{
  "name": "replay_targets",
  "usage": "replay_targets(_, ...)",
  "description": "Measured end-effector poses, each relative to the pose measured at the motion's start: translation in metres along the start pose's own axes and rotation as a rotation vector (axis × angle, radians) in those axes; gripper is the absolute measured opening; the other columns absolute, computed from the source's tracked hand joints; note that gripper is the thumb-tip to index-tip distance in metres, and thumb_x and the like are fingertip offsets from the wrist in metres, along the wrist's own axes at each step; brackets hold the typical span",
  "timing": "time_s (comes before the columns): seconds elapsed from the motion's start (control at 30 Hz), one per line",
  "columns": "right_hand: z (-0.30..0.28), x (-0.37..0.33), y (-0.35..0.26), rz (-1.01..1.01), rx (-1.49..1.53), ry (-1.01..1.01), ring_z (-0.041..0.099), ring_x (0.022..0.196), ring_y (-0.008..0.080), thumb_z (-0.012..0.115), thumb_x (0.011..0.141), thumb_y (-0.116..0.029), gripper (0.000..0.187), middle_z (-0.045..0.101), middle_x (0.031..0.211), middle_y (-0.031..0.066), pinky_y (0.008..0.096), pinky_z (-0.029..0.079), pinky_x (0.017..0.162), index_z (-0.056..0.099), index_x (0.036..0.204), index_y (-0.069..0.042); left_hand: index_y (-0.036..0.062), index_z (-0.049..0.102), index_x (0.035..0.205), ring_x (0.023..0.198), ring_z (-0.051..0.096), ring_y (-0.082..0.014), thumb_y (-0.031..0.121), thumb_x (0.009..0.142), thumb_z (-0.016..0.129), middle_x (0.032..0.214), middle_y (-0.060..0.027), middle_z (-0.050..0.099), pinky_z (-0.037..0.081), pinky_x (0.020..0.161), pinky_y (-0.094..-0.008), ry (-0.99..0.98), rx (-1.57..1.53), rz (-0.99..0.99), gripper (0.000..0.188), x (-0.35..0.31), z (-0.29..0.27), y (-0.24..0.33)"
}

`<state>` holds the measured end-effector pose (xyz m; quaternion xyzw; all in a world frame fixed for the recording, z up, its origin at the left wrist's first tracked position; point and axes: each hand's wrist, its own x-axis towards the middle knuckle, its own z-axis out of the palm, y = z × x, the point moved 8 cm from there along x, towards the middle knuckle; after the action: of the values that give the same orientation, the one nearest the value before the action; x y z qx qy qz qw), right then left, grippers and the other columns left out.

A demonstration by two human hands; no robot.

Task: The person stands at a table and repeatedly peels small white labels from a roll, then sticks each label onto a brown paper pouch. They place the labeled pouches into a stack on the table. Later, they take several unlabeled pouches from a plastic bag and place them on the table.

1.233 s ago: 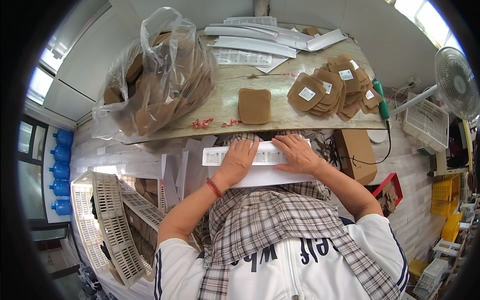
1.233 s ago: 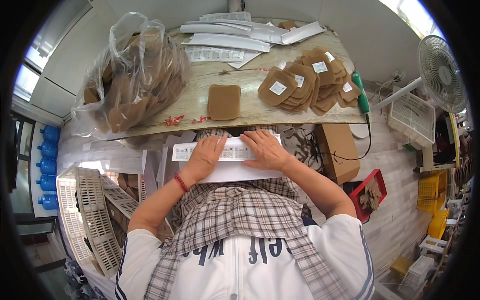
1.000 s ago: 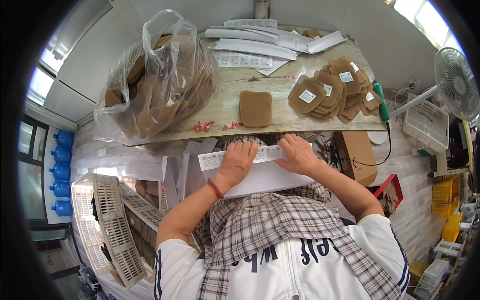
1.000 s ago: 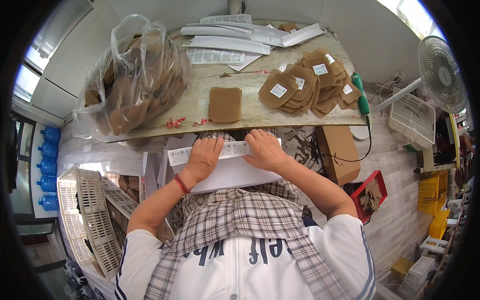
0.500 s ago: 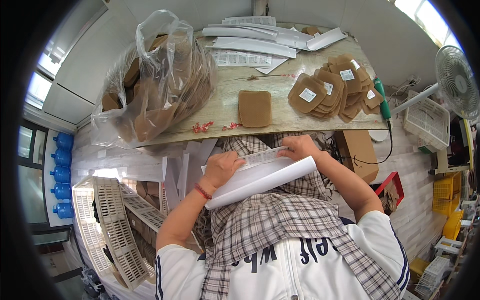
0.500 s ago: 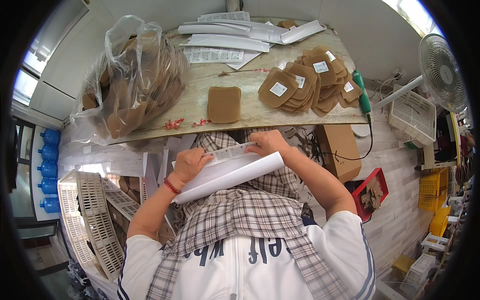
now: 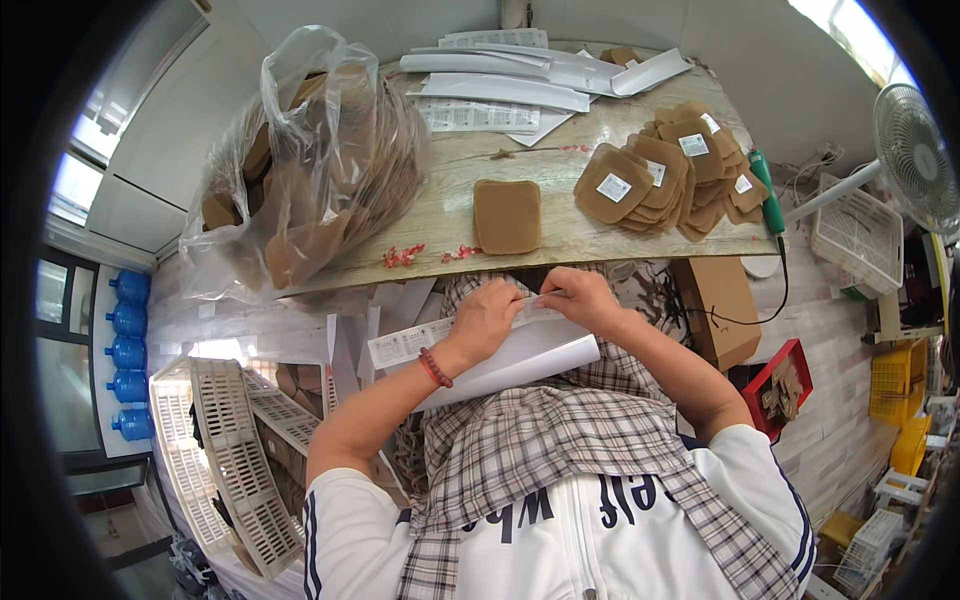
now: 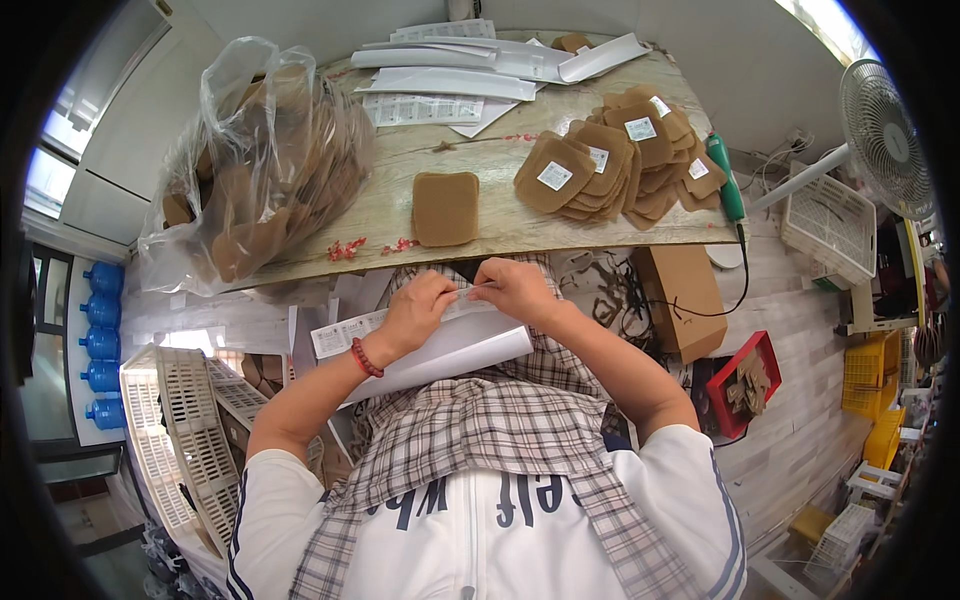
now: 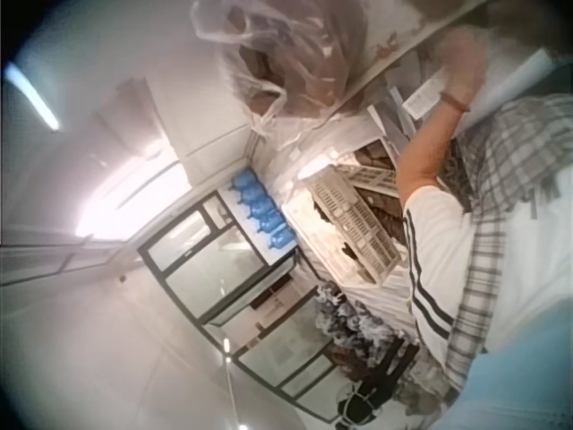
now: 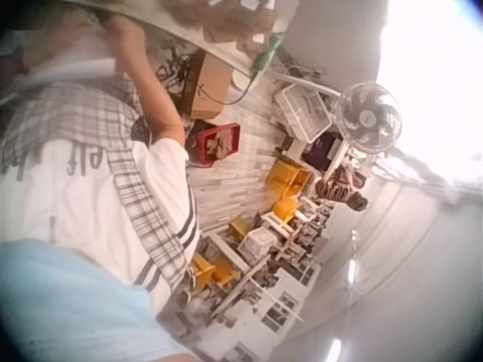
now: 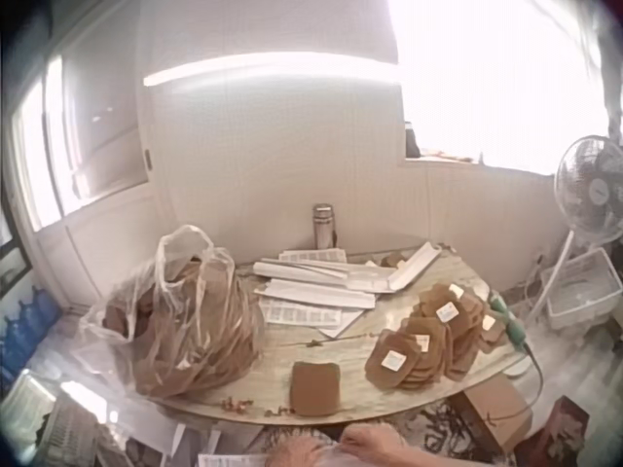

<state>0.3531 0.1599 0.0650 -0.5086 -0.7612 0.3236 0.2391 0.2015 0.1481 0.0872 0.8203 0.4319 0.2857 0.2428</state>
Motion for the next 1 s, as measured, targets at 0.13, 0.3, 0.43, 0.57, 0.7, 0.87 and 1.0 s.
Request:
replay_targets(0.13,-0.005,-0.006,0.022,0.015,0.102,0.169,0.065,0.082,0.0271,0.078,0.081,-0.021,0.02,0.066,0.089,0.0097,0.0358,0.051,0.069,0.067,0.089,-0.006,0.0037,0.067,0.088,0.074,0.062,-0.0304,0.017,0.089,0.065,0.08,-0.0108,0.062,0.049,0.066,-0.0396,0.088,-0.044,-0.09,0.013,-0.002,0.014,-0.011)
replay_targets(0.3,-0.024,-0.017,0.026,-0.107,0.163,0.347,0.064,0.079,0.0219,0.074,0.081,-0.004,0.013,0.065,0.087,0.0079,0.0302,0.052,0.07,0.071,0.094,-0.004,0.0066,0.069,0.086,0.073,0.063,-0.029,0.016,0.087,0.067,0.078,-0.0082,0.062,0.05,0.064,-0.0393,0.13,0.008,-0.051,0.01,-0.004,0.01,-0.014)
replay_targets(0.43,-0.028,-0.022,0.014,-0.211,0.017,0.419,0.065,0.079,0.0223,0.075,0.08,-0.003,0.014,0.065,0.087,0.0072,0.0311,0.053,0.068,0.072,0.093,-0.005,0.0069,0.07,0.087,0.072,0.062,-0.0281,0.016,0.086,0.069,0.077,-0.0076,0.062,0.049,0.063,-0.0384,0.125,0.011,-0.061,0.009,-0.003,0.007,-0.018)
replay_targets(0.57,-0.03,-0.028,-0.001,-0.316,-0.15,0.471,0.066,0.079,0.0235,0.076,0.078,-0.004,0.014,0.066,0.088,0.0067,0.0327,0.054,0.066,0.073,0.092,-0.007,0.0069,0.071,0.087,0.072,0.062,-0.0277,0.015,0.086,0.069,0.077,-0.0074,0.062,0.049,0.063,-0.0382,0.121,-0.017,-0.077,0.009,-0.003,0.004,-0.017)
replay_targets(0.7,-0.029,-0.031,-0.008,-0.363,-0.223,0.508,0.065,0.079,0.0241,0.076,0.077,-0.004,0.016,0.066,0.09,0.0064,0.0328,0.055,0.066,0.072,0.092,-0.008,0.007,0.071,0.087,0.072,0.063,-0.0278,0.015,0.086,0.068,0.076,-0.0075,0.062,0.049,0.063,-0.0383,0.113,-0.033,-0.086,0.009,-0.003,0.005,-0.02)
replay_targets(0.87,-0.028,-0.033,-0.008,-0.247,-0.148,0.565,0.065,0.079,0.0235,0.076,0.075,-0.005,0.021,0.066,0.089,0.0056,0.0324,0.054,0.067,0.072,0.095,-0.009,0.0071,0.071,0.087,0.073,0.063,-0.0283,0.015,0.087,0.068,0.077,-0.0079,0.062,0.049,0.063,-0.0383,0.096,-0.035,-0.089,0.009,-0.001,0.005,-0.023)
replay_targets(1.0,-0.025,-0.032,-0.002,-0.224,-0.172,0.523,0.065,0.078,0.0235,0.077,0.074,-0.005,0.024,0.066,0.087,0.0062,0.0327,0.054,0.067,0.073,0.097,-0.009,0.007,0.071,0.087,0.073,0.064,-0.0287,0.016,0.087,0.068,0.077,-0.008,0.063,0.05,0.063,-0.0381,0.103,-0.042,-0.084,0.01,-0.002,0.005,-0.024)
